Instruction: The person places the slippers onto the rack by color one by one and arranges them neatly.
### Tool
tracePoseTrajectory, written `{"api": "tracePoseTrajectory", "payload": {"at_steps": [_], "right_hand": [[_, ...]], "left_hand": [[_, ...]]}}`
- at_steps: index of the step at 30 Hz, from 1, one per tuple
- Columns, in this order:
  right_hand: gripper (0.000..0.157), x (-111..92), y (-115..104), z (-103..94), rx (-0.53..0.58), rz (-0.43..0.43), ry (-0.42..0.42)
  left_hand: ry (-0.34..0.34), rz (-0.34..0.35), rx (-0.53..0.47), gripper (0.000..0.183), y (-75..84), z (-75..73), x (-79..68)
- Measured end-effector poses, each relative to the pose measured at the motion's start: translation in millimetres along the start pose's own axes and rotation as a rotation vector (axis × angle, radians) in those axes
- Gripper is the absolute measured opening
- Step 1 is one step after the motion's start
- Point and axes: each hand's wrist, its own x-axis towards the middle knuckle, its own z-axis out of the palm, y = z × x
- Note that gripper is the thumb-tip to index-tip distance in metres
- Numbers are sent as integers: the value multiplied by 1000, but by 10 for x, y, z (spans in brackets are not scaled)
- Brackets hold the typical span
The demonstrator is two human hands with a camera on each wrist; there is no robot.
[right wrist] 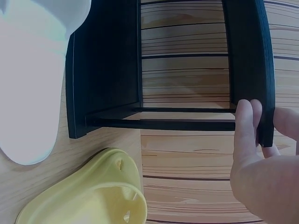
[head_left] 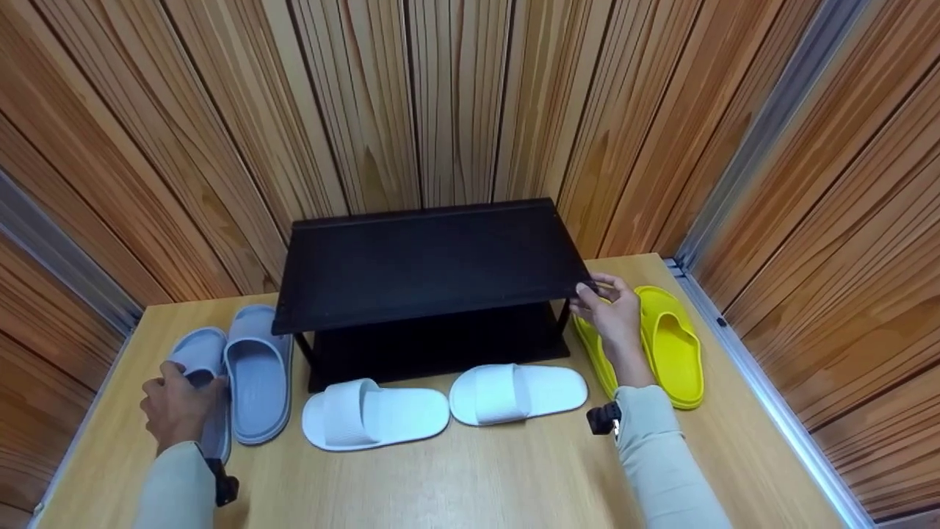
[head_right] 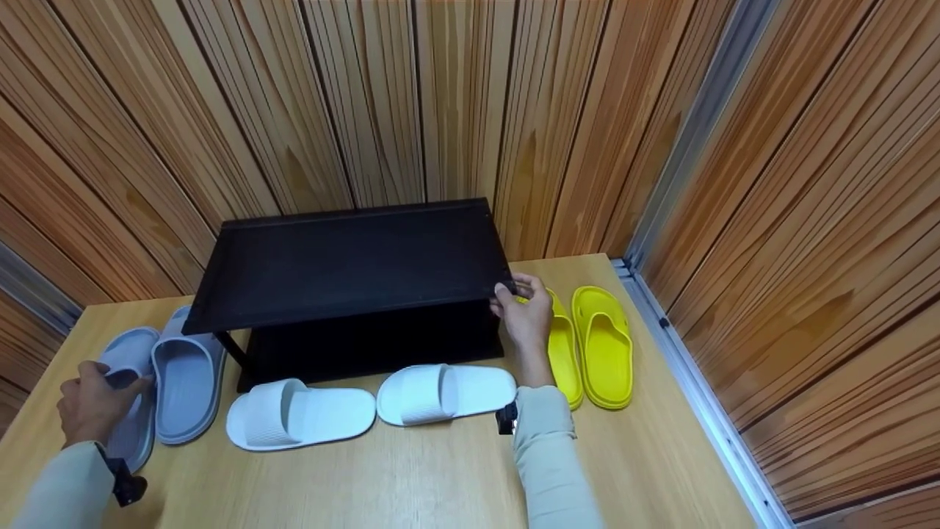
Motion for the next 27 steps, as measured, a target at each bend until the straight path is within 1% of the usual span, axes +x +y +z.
{"api": "tracePoseTrajectory", "payload": {"at_steps": [3,8,13,17,24,27], "right_hand": [[36,3,7,-3,13,8,-4],[37,4,-19,-10,43,25,-8],[35,-1,-30,-24,48,53,-13],[33,-7,-32,-42,60,81,-9],[38,-1,-43,-49,65,57,-30],[39,-1,-58,-40,60,66,-33]], "left_hand": [[-2,2,-1,88,0,-23,-13],[40,13,-1,83,21,-66,-53],[70,15,-15,81,31,-160,-104],[96,34,-17,79,75,-229,-125],[128,70,4,78,156,-295,-171],[142,88,13,79,179,-327,-199]]}}
